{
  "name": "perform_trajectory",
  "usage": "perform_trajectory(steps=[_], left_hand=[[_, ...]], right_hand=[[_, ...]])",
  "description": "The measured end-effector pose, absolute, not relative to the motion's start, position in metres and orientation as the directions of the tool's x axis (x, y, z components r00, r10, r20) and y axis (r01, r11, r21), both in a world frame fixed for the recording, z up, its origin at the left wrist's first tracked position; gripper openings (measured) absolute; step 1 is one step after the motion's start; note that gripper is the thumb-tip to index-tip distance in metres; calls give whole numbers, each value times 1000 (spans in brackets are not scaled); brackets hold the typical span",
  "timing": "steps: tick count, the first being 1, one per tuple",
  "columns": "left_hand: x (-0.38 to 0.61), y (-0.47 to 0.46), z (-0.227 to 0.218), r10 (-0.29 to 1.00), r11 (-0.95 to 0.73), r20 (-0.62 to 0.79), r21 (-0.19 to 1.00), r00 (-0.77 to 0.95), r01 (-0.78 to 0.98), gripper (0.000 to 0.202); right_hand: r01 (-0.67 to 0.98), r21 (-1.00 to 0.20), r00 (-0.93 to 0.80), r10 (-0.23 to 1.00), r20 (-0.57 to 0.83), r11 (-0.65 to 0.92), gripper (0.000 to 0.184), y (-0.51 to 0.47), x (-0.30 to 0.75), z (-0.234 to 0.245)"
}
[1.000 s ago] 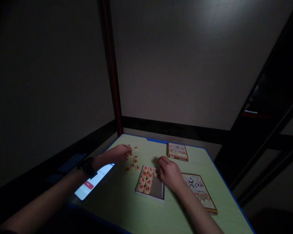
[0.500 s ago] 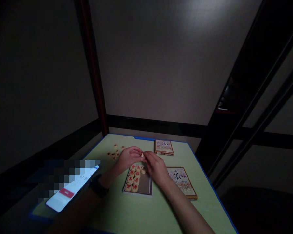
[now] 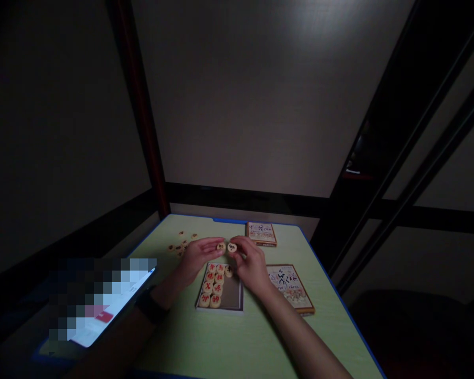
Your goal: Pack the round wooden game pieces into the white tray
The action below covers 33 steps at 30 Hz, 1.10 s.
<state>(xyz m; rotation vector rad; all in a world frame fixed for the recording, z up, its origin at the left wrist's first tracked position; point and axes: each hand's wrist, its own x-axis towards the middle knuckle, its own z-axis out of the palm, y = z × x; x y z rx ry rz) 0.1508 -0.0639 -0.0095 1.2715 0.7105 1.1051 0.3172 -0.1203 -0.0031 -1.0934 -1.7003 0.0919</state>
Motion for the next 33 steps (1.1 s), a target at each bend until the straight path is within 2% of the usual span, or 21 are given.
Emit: perform_trajectory(steps=[6, 11, 15, 21, 26, 29, 33], left_hand=[[148, -59, -12, 910, -69, 133, 982, 392, -174, 49], [146, -58, -13, 875, -91, 144, 987, 461, -136, 45], [145, -57, -11, 871, -135, 188, 980, 453, -146, 42], [149, -56, -14, 899, -252, 216, 967, 380, 46, 32], [153, -60, -15, 905, -348, 260, 907, 336, 237, 29], [153, -61, -16, 905, -348, 254, 904, 342, 247, 28], [153, -61, -19, 889, -331, 239, 925, 390, 188, 29]], right_hand=[[632, -447, -162, 672, 722, 633, 27, -119, 319, -8], [618, -486, -172, 709, 684, 618, 27, -118, 318, -11], [647, -490, -166, 735, 657, 584, 21, -117, 322, -6], [814, -457, -180, 905, 386, 357, 26, -121, 332, 13], [907, -333, -211, 961, 177, 260, 18, -128, 331, 17], [939, -283, -171, 979, 110, 196, 22, -130, 329, 14], [952, -250, -149, 981, 122, 176, 22, -130, 327, 11]])
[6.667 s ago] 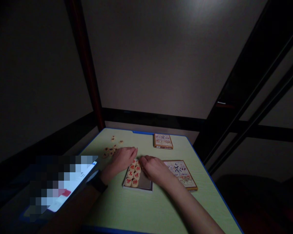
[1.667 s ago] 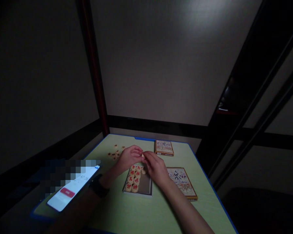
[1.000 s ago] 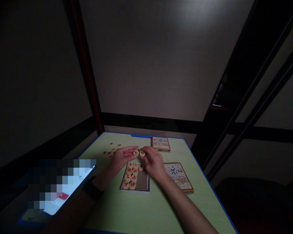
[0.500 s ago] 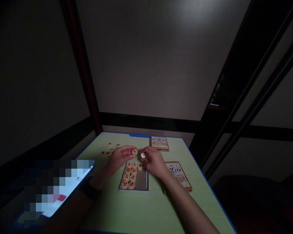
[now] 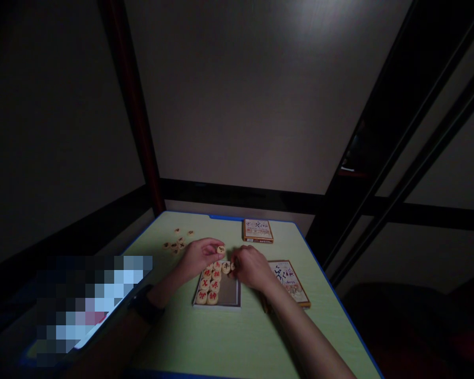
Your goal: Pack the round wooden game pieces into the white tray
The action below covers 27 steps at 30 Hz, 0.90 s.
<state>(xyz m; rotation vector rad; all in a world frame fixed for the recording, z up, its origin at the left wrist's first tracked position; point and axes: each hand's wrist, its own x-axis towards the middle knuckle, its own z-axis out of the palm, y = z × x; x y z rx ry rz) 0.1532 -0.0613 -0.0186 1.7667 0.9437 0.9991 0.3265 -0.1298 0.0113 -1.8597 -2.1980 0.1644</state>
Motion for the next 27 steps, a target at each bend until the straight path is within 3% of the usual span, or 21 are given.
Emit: perform_trajectory(steps=[12, 20, 23, 27], left_hand=[[154, -62, -21, 879, -291, 200, 944, 434, 154, 30], [155, -64, -20, 872, -247, 184, 965, 454, 83, 30], [156, -65, -16, 868, -219, 187, 976, 460, 16, 31], [155, -65, -13, 865, -151, 160, 987, 476, -56, 42]], right_hand=[[954, -269, -124, 991, 54, 134, 24, -132, 321, 14], [941, -289, -156, 984, 84, 174, 23, -129, 323, 12], [889, -365, -239, 960, 148, 277, 30, -129, 327, 15], [796, -408, -324, 884, 336, 447, 45, -130, 331, 19]])
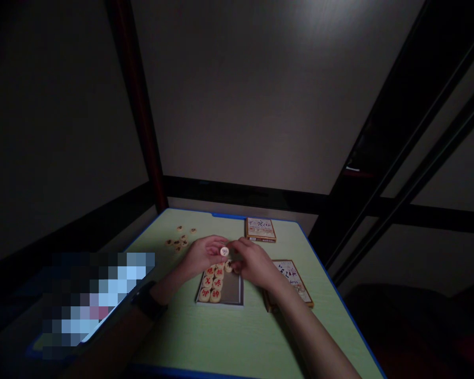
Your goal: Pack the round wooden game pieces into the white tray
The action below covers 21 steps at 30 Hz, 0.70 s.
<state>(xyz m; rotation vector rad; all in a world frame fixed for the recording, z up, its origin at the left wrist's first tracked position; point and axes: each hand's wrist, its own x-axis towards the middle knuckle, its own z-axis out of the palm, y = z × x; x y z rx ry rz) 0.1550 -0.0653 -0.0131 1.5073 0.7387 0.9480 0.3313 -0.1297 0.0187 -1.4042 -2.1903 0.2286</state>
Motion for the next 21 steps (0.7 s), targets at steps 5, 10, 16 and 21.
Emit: perform_trajectory(steps=[5, 10, 16, 21], left_hand=[[154, -65, -14, 844, -111, 140, 990, 518, -87, 29], [151, -65, -13, 819, -100, 95, 995, 567, -23, 35], [145, -63, -12, 739, -51, 74, 997, 670, -53, 36], [144, -63, -13, 721, -74, 78, 997, 689, -35, 28]], right_hand=[[739, -394, -390, 824, 411, 547, 50, -132, 330, 21], [714, -389, -423, 801, 423, 582, 56, -134, 329, 19], [669, -374, -476, 757, 448, 642, 43, -133, 329, 18], [724, -370, -424, 799, 427, 582, 26, -132, 328, 20]])
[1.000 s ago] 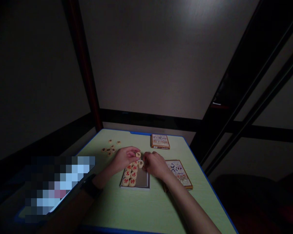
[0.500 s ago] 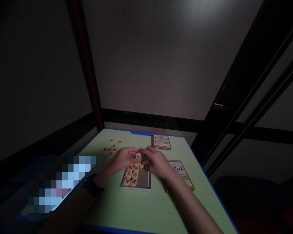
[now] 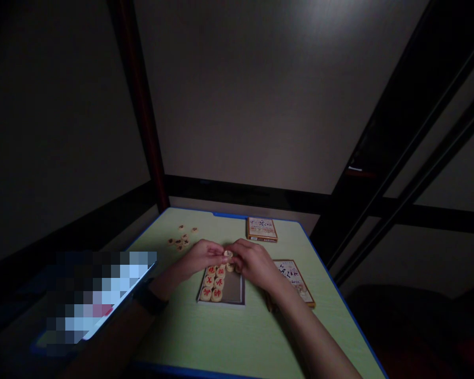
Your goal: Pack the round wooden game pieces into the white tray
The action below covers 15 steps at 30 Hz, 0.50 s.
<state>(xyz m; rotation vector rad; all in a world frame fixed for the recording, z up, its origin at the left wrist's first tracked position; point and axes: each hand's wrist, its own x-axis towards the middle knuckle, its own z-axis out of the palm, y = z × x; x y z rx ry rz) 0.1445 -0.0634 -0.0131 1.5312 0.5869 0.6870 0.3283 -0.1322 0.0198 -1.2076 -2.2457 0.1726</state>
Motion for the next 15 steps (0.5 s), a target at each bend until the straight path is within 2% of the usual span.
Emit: perform_trajectory(steps=[5, 11, 15], left_hand=[[147, -62, -13, 740, -154, 118, 988, 662, -3, 24], [147, -58, -7, 883, -257, 186, 960, 432, 112, 19], [146, -58, -2, 904, -253, 184, 958, 387, 135, 17]], right_hand=[[812, -332, -357, 858, 370, 481, 18, -132, 333, 24], [897, -239, -339, 925, 169, 373, 13, -133, 336, 26], [927, -182, -310, 943, 124, 329, 14, -134, 331, 24]])
